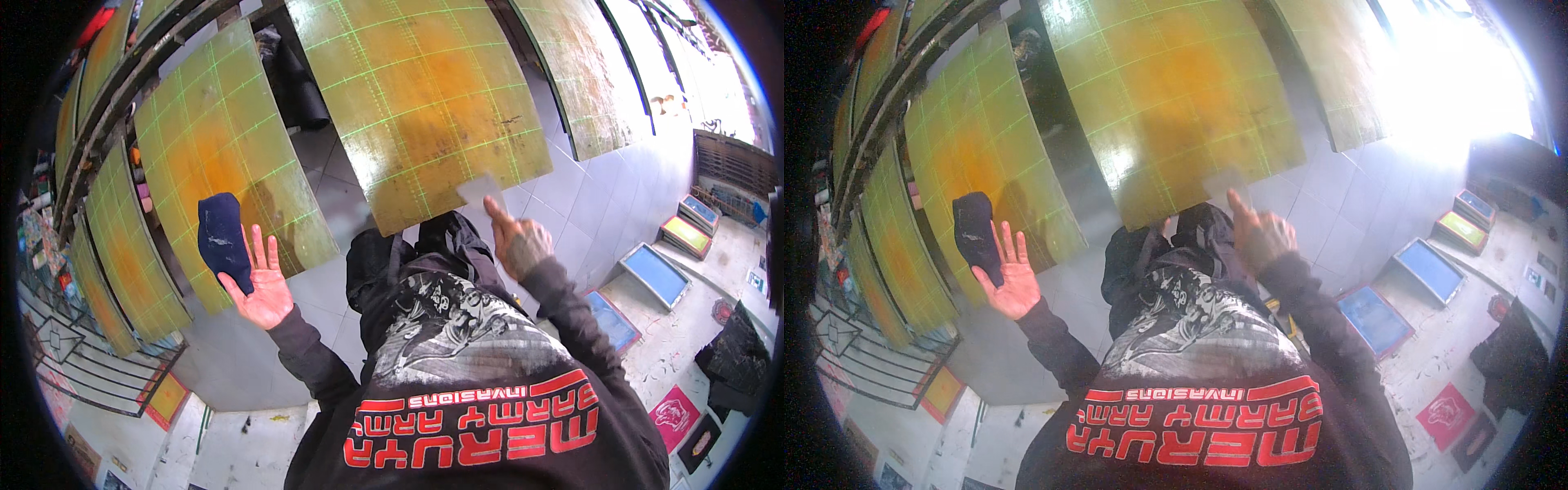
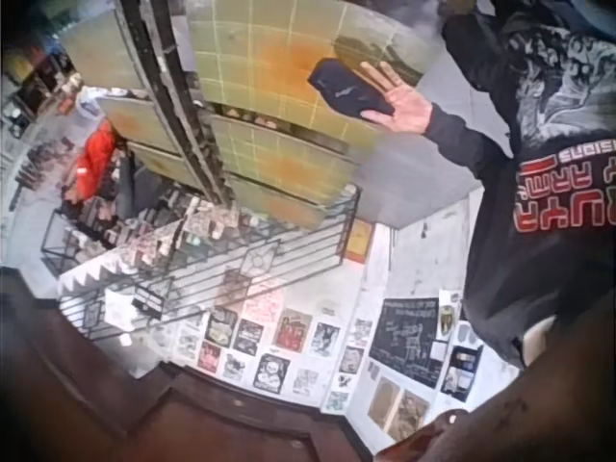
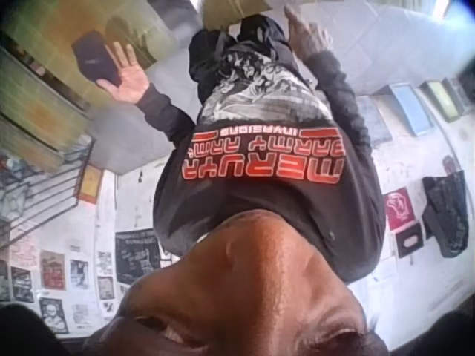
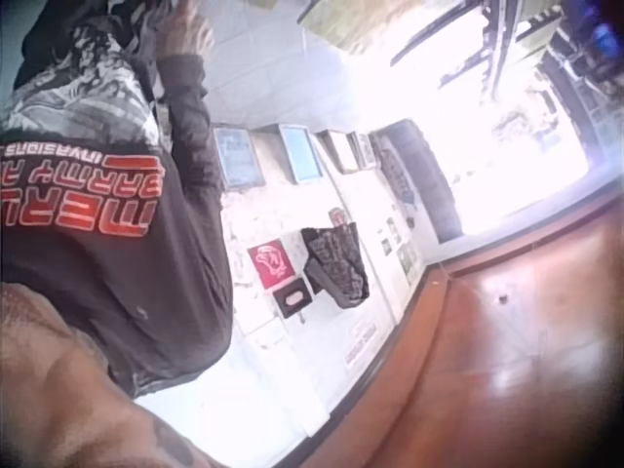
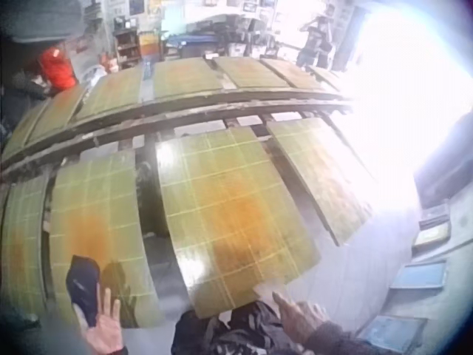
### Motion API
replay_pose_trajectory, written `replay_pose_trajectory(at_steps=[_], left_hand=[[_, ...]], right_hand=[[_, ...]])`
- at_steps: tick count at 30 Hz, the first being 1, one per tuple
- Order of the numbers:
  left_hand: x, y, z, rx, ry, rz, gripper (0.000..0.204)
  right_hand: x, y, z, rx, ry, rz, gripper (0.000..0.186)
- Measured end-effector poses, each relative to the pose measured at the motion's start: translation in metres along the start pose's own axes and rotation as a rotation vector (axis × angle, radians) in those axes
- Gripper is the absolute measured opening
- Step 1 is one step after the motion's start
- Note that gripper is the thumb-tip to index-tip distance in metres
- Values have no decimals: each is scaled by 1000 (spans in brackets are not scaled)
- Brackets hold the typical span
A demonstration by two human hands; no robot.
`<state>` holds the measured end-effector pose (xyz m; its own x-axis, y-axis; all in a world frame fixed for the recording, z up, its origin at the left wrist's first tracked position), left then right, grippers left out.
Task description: The person cleans screen printing platens using a scraper and a spray bottle, while holding a small piece of dark fabric.
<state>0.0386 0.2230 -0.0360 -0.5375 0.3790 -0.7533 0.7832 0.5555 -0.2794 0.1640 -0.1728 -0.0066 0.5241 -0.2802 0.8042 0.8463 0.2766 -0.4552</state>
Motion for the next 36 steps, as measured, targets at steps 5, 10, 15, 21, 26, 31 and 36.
replay_pose_trajectory(at_steps=[5,10,15,21,26,31,36], left_hand=[[-1,5,1,12,65,-46,68],[-11,16,4,7,53,-18,67],[-14,15,1,23,37,-15,67],[-9,14,3,-31,65,-6,65],[-9,0,-1,-26,43,-22,68],[4,-9,3,-58,-8,-82,67],[7,-19,3,-57,-9,-80,66]], right_hand=[[-17,11,19,-14,82,-39,46],[-25,-9,26,128,-79,-84,46],[-19,43,41,159,51,-106,49],[-24,45,31,144,31,-147,46],[-29,51,51,178,-71,-66,52],[-56,32,88,181,-99,144,60],[-62,37,97,178,-59,169,60]])
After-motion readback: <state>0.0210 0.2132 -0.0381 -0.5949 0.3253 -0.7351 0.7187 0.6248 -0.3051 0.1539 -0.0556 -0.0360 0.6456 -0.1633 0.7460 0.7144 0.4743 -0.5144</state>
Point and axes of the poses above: each hand's wrist, its own y-axis towards the middle knuckle, its own x-axis out of the back of the hand, z = x × y, the point moved 7 cm from there along y, towards the middle knuckle, and after that the axes turned 14 degrees about y, right-handed, at the moved point
